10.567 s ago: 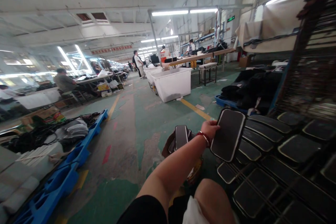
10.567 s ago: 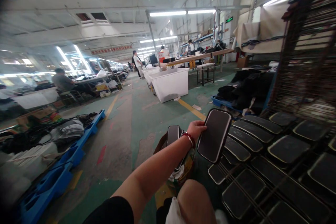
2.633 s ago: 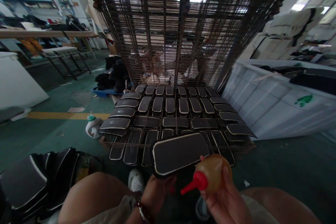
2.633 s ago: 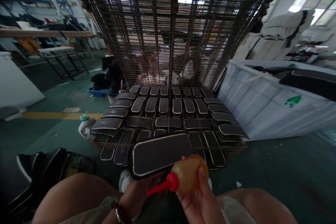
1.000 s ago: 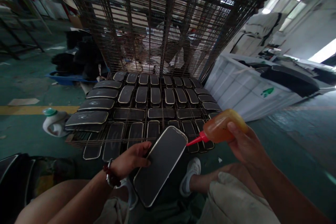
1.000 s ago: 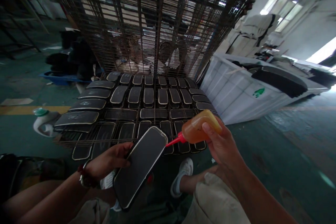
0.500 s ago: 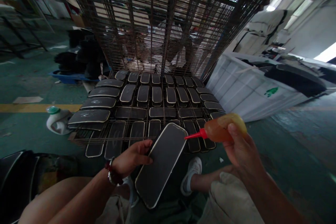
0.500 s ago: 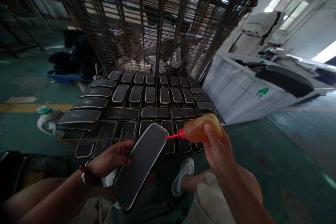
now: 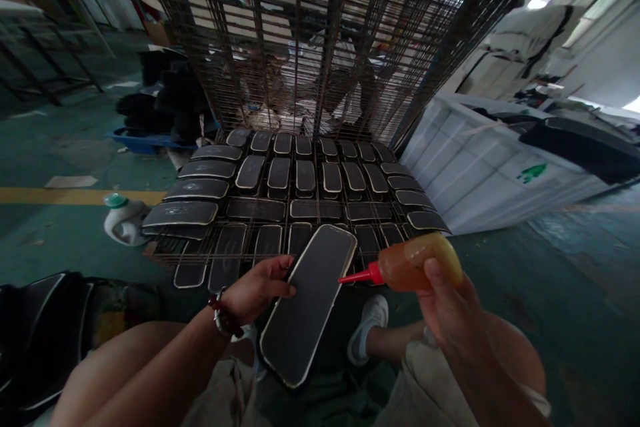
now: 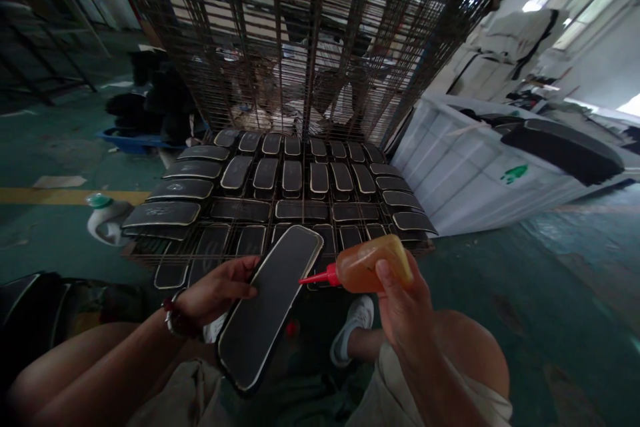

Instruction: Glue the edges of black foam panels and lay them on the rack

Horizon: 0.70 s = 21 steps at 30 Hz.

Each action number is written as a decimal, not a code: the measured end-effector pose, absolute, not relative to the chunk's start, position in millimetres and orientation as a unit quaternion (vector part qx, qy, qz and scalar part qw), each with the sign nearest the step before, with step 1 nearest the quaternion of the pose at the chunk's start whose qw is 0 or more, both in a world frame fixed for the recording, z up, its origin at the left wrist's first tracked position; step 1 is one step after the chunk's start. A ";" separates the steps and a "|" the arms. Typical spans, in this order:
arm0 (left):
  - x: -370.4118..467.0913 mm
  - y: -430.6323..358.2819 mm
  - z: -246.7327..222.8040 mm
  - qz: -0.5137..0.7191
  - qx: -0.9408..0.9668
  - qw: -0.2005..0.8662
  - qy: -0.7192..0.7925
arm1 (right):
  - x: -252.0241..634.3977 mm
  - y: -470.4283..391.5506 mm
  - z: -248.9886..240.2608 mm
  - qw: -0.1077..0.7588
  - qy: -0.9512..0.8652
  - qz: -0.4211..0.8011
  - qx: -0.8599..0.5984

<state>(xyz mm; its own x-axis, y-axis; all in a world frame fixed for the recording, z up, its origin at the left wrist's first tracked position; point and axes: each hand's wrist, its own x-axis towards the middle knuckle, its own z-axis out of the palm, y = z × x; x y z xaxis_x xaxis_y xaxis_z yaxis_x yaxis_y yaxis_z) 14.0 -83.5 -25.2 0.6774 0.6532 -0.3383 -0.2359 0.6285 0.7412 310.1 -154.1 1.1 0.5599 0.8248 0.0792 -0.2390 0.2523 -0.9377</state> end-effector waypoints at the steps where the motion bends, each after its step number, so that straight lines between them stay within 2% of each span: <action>1: 13.8 -83.2 -25.8 0.261 0.338 0.851 0.305 | 307.8 -156.1 -0.4 0.733 -0.292 0.366 -0.494; 12: 14.8 -77.6 -31.0 0.289 0.295 0.844 0.342 | 289.9 -181.0 -13.8 0.694 -0.309 0.398 -0.514; 21: 13.6 -72.8 -30.8 0.305 0.274 0.821 0.397 | 285.8 -201.6 -14.8 0.640 -0.408 0.442 -0.478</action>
<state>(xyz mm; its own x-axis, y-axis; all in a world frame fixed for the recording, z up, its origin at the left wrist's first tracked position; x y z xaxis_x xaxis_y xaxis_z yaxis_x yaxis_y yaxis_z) 13.6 -72.8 -30.8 0.4975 0.7189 -0.4855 -0.2840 0.6638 0.6919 285.8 -201.6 -14.8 0.2763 0.9557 0.1011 -0.1754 0.1536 -0.9724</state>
